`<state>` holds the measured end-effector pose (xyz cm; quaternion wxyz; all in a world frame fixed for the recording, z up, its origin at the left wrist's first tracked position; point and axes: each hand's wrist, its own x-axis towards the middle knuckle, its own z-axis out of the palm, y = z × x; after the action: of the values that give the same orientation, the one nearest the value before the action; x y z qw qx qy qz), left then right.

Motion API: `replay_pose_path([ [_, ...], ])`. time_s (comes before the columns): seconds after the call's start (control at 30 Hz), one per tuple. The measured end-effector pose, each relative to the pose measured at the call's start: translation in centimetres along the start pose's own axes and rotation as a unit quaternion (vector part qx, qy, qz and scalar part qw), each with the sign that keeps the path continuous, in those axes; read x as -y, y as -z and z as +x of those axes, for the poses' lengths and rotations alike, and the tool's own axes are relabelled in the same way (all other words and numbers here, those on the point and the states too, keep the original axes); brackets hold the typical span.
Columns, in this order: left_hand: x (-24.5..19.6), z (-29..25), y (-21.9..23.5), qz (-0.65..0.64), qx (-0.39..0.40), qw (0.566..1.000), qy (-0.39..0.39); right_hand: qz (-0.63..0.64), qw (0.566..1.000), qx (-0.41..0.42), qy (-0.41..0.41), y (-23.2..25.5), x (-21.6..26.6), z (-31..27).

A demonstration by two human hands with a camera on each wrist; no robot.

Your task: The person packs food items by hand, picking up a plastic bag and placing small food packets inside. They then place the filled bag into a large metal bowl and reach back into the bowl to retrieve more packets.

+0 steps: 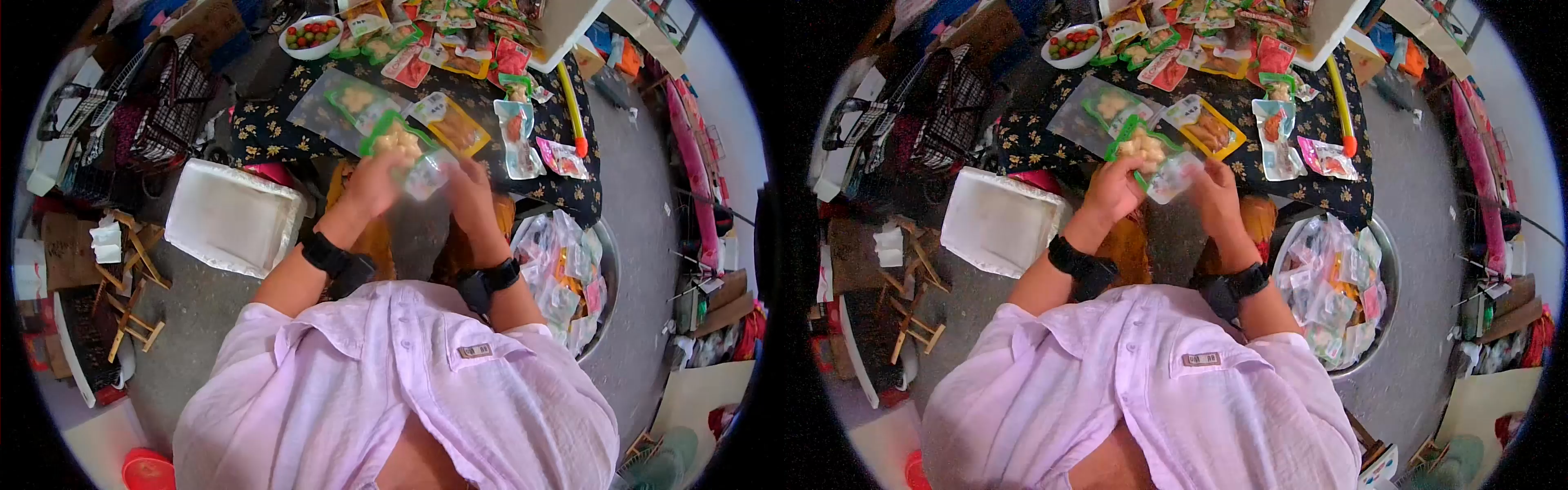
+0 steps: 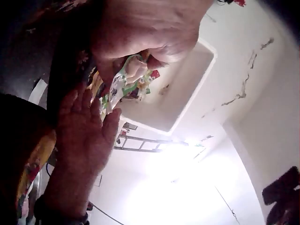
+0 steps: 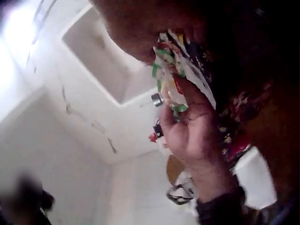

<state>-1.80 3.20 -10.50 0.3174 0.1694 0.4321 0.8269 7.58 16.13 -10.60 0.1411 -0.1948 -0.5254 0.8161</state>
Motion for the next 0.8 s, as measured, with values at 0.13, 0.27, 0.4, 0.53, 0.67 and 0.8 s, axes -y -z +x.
replay_pose_path([
  [0.13, -0.3, 0.1, -0.8, -0.090, 0.033, 0.989, 0.114, -0.186, 0.972, 0.086, 0.114, 1.3, -1.7, 1.0],
  [0.27, -1.4, -0.1, -0.5, 0.277, 0.035, 0.960, 0.017, -0.005, 0.992, 0.084, 0.096, 0.9, -0.8, 0.9],
  [0.4, -1.2, 0.9, 3.0, 0.622, -0.065, 0.773, -0.106, 0.162, 0.986, 0.031, 0.035, 2.0, 0.0, 1.8],
  [0.53, -2.1, 1.8, 2.5, 0.744, -0.077, 0.639, -0.178, 0.108, 0.988, 0.051, 0.102, 2.4, 0.0, 2.8],
  [0.67, -1.1, 3.8, 3.7, 0.759, -0.073, 0.638, -0.106, -0.004, 0.984, 0.065, 0.166, 2.3, -1.2, 3.7],
  [0.8, -1.4, 4.2, 3.3, 0.675, -0.109, 0.720, -0.120, 0.265, 0.963, 0.056, 0.009, 0.2, -0.2, 3.4],
])
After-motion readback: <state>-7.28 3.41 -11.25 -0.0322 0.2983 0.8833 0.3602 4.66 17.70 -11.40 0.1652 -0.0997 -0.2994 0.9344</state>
